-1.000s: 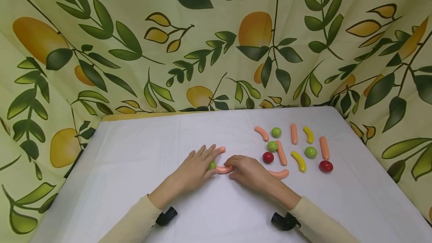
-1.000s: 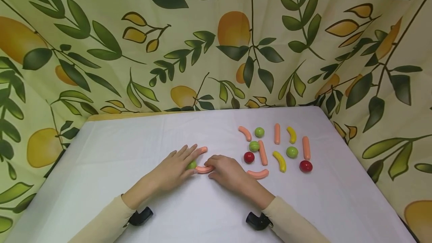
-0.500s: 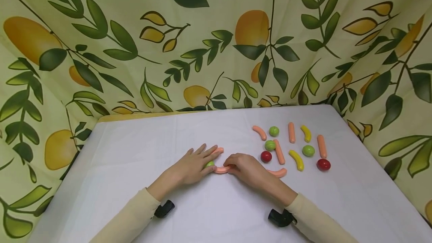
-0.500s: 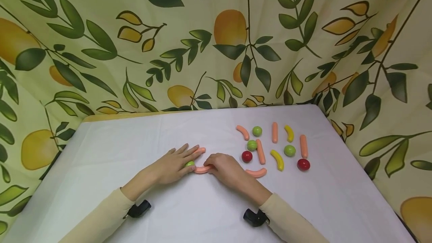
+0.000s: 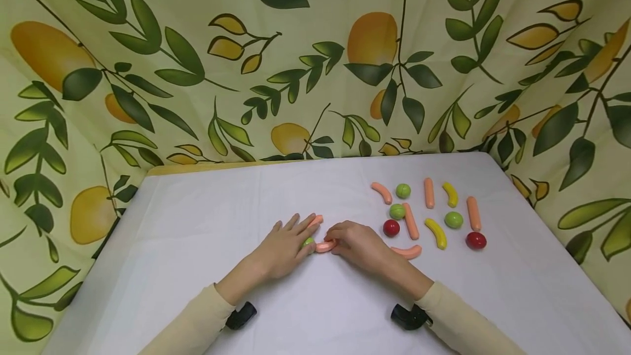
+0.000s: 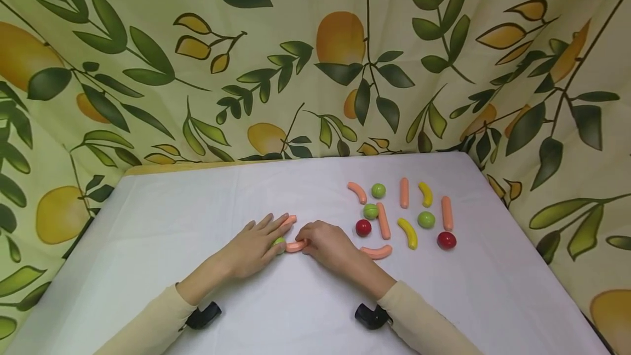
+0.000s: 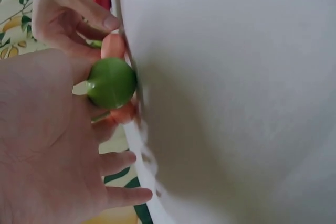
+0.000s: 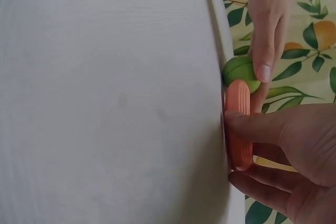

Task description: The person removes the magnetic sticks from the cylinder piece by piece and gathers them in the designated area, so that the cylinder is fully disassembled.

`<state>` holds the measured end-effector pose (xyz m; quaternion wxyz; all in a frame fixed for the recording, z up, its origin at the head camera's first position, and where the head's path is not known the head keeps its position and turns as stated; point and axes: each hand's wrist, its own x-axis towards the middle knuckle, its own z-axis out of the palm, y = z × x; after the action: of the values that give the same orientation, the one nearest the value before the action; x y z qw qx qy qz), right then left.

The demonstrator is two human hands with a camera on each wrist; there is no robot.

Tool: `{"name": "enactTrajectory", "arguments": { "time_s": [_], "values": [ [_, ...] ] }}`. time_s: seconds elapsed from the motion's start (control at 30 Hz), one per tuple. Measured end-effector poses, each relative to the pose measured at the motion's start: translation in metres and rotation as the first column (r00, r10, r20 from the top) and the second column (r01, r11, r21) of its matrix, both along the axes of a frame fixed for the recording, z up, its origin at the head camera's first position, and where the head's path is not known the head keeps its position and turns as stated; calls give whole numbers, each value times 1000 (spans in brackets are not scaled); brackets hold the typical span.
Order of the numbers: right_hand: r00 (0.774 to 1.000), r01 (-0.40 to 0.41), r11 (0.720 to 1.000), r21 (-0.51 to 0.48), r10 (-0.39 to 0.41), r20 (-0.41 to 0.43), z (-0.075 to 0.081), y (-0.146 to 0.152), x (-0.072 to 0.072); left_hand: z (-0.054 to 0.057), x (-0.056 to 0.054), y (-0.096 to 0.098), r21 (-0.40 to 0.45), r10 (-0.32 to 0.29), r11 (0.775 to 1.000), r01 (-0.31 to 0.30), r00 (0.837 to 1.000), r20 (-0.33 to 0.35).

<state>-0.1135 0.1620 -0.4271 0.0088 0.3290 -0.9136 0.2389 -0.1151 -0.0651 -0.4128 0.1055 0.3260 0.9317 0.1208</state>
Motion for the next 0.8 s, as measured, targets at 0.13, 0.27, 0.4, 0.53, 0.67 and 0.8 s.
{"name": "enactTrajectory", "arguments": {
  "time_s": [0.13,0.27,0.4,0.53,0.67,0.8],
  "values": [
    [1000,-1,1000,2,1,-6,0,-1,2,-2,2,3,-23,15,1000,-15,999,-30],
    [1000,-14,1000,-2,14,-6,0,-2,3,-4,2,4,-50,24,998,-26,998,-53],
    [1000,-18,1000,-14,18,-10,1,-4,3,-3,4,5,-44,39,998,-41,998,-58],
    [1000,-5,1000,-30,5,-7,1,-4,4,-3,5,7,-37,49,998,-52,997,-65],
    [1000,5,998,-59,-4,18,2,-3,5,-4,5,8,-43,56,997,-59,996,-66],
    [998,39,995,-89,-35,50,3,2,5,-4,5,8,-34,63,997,-65,997,-53]
  ]
}}
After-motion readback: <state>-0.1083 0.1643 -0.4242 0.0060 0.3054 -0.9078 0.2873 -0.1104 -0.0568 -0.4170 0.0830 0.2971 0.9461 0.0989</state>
